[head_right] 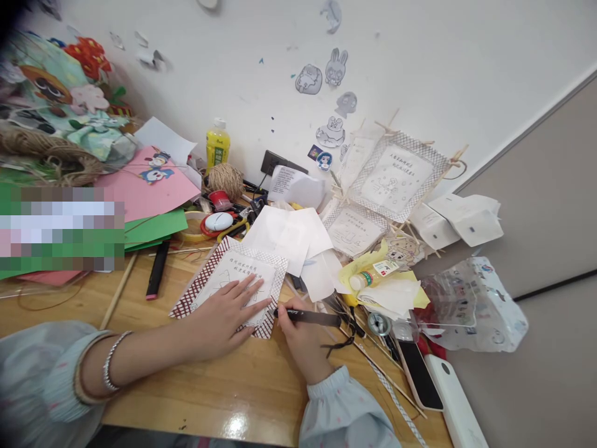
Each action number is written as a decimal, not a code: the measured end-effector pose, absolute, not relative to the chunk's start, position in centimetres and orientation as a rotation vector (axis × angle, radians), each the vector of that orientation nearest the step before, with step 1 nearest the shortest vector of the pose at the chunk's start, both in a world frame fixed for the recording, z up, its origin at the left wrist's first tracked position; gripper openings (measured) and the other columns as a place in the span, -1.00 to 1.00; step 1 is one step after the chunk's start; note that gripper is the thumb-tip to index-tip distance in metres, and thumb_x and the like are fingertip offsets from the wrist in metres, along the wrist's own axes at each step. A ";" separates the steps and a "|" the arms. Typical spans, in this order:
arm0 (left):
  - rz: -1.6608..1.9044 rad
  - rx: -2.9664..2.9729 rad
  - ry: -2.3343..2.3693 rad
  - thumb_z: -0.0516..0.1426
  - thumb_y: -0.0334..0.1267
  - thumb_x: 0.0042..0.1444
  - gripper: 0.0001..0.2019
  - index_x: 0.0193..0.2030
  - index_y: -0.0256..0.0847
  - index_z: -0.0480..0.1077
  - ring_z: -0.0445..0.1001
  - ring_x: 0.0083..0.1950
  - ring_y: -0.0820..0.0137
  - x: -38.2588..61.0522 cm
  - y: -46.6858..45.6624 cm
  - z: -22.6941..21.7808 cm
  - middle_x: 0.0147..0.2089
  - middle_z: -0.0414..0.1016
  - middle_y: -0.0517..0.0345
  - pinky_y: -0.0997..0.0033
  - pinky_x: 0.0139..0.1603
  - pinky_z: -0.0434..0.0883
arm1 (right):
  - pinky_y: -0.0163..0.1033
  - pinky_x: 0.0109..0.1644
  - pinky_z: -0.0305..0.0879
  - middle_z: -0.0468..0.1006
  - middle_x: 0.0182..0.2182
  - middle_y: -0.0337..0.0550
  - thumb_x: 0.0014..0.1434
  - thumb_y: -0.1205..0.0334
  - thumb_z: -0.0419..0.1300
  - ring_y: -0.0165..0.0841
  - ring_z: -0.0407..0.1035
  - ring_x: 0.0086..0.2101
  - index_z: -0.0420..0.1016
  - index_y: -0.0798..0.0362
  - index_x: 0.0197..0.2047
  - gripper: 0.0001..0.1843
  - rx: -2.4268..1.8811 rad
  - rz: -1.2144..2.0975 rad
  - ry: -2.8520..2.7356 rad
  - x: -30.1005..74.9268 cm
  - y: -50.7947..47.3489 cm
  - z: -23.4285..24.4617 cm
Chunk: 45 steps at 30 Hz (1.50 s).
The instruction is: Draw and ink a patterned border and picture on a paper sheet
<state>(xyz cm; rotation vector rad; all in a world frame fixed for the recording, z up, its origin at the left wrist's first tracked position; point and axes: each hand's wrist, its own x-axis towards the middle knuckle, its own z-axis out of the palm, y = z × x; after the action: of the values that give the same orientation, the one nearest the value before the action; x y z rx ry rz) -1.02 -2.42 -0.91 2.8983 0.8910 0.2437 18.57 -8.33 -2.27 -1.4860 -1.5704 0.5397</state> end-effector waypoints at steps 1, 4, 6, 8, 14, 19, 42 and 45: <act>0.237 2.905 0.892 0.01 -0.09 0.22 -0.46 0.33 -0.11 0.14 -0.09 0.39 -0.09 -1.0 -2.4 -0.9 0.40 -0.02 -0.15 -0.08 0.26 0.04 | -0.28 -0.38 0.17 0.31 -0.58 -0.32 0.26 0.10 0.05 -0.39 0.24 -0.52 0.30 0.01 -0.45 -0.72 -1.482 0.539 -1.576 18.5 -8.4 -2.1; 0.263 2.930 0.881 0.00 -0.07 0.22 -0.46 0.33 -0.09 0.12 -0.08 0.39 -0.07 -1.0 -2.3 -1.2 0.40 -0.01 -0.12 -0.06 0.26 0.04 | -0.28 -0.38 0.17 0.32 -0.57 -0.32 0.25 0.11 0.06 -0.39 0.25 -0.51 0.31 0.01 -0.46 -0.73 -1.465 0.549 -1.591 18.4 -8.4 -1.9; 0.291 2.943 0.874 0.01 -0.07 0.22 -0.46 0.33 -0.09 0.12 -0.08 0.39 -0.05 -1.0 -2.2 -1.4 0.40 -0.01 -0.09 -0.05 0.27 0.04 | -0.28 -0.37 0.18 0.33 -0.57 -0.31 0.24 0.10 0.06 -0.38 0.26 -0.50 0.31 0.01 -0.46 -0.73 -1.468 0.554 -1.595 18.4 -8.3 -1.9; 0.302 2.948 0.873 0.00 -0.07 0.22 -0.47 0.32 -0.09 0.13 -0.07 0.39 -0.04 -1.0 -2.2 -1.5 0.40 -0.01 -0.08 -0.04 0.27 0.03 | -0.27 -0.36 0.19 0.34 -0.56 -0.31 0.24 0.09 0.06 -0.37 0.27 -0.50 0.32 0.01 -0.44 -0.74 -1.485 0.536 -1.583 18.5 -8.2 -2.0; 0.267 2.923 0.882 0.00 -0.07 0.22 -0.46 0.32 -0.12 0.14 -0.07 0.39 -0.06 -1.1 -2.3 -1.3 0.40 0.00 -0.13 -0.05 0.27 0.04 | -0.25 -0.36 0.21 0.35 -0.59 -0.30 0.24 0.07 0.06 -0.35 0.28 -0.51 0.32 0.01 -0.43 -0.74 -1.530 0.454 -1.535 18.7 -7.9 -2.4; 0.259 2.938 0.880 0.01 -0.07 0.22 -0.46 0.33 -0.10 0.13 -0.07 0.39 -0.06 -1.0 -2.3 -1.2 0.39 0.00 -0.12 -0.05 0.27 0.05 | -0.25 -0.38 0.21 0.36 -0.60 -0.30 0.24 0.08 0.05 -0.35 0.27 -0.53 0.33 0.00 -0.43 -0.74 -1.554 0.389 -1.505 19.1 -7.7 -2.4; 0.291 2.889 0.856 0.00 -0.09 0.23 -0.47 0.32 -0.14 0.14 -0.09 0.39 -0.10 -1.0 -2.2 -1.4 0.40 -0.04 -0.17 -0.09 0.27 0.02 | -0.26 -0.42 0.19 0.33 -0.62 -0.31 0.23 0.05 0.05 -0.36 0.26 -0.53 0.30 0.00 -0.46 -0.71 -1.517 0.489 -1.525 18.8 -8.2 -2.6; 0.313 2.902 0.853 0.00 -0.09 0.23 -0.48 0.32 -0.12 0.14 -0.09 0.40 -0.06 -1.0 -2.2 -1.4 0.41 -0.05 -0.12 -0.07 0.28 0.02 | -0.25 -0.40 0.20 0.33 -0.64 -0.31 0.24 0.03 0.03 -0.35 0.27 -0.53 0.30 0.00 -0.47 -0.69 -1.547 0.420 -1.520 18.9 -8.0 -2.5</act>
<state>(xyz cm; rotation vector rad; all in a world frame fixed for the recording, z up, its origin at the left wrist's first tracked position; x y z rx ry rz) -1.04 -2.24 -1.39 2.9018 0.8528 0.3133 18.90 -7.97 -2.49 -1.5473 -1.5197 0.4195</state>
